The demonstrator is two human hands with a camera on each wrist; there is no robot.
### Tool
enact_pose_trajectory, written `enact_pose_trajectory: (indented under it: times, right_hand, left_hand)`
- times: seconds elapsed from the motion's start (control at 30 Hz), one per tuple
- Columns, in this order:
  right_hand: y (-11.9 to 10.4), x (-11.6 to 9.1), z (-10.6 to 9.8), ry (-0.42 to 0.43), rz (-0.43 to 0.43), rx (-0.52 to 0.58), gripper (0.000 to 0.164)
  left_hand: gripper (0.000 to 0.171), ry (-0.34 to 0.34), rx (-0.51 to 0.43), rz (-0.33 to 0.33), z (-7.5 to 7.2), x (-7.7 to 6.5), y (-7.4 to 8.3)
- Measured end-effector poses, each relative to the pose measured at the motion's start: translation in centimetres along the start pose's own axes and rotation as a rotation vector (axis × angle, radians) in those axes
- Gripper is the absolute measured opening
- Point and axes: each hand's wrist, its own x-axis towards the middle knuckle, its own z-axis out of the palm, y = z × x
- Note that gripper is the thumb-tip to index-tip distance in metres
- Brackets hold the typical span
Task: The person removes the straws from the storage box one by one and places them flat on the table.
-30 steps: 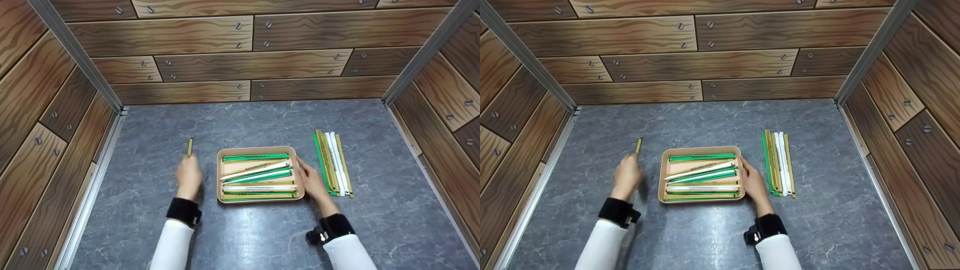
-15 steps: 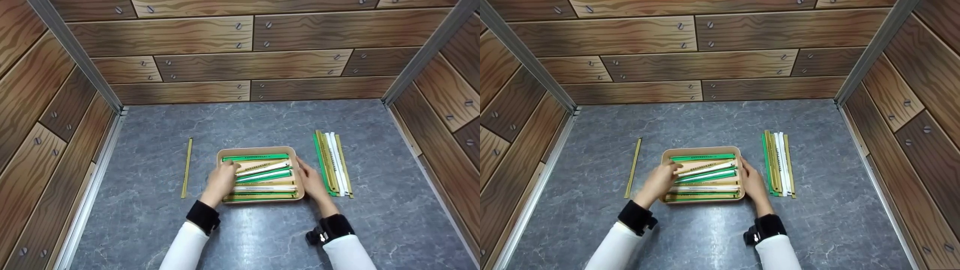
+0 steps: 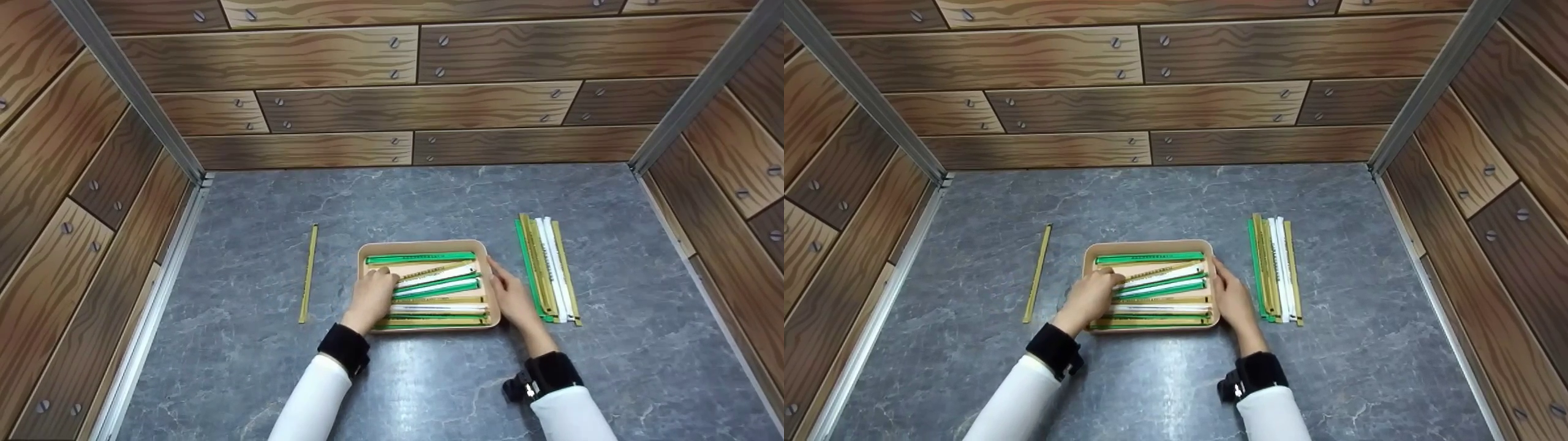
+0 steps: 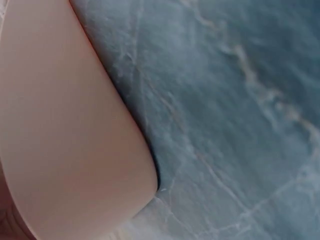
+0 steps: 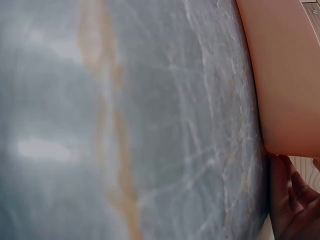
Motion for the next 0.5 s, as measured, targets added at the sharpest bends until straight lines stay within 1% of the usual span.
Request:
enact_pose_trajectory:
  times: [0.1,0.23,0.37,0.5]
  right_hand:
    - [-0.02,-0.09,-0.05,0.001,-0.006,0.005,0.046]
    - [-0.03,-0.17,-0.02,0.011,-0.011,0.007,0.046]
    - [-0.05,-0.19,-0.02,0.019,-0.01,-0.008,0.046]
    - [0.02,-0.11,-0.07,0.001,-0.001,-0.006,0.046]
  left_hand:
    - [0.015,0.021,0.026,-0.008,0.2,0.06,-0.04]
    - [0.016,0.023,0.048,-0.012,0.44,0.01,-0.17]
    - [0.014,0.017,0.046,-0.007,0.45,-0.02,-0.29]
    - [0.014,0.019,0.028,0.001,0.37,-0.03,-0.38]
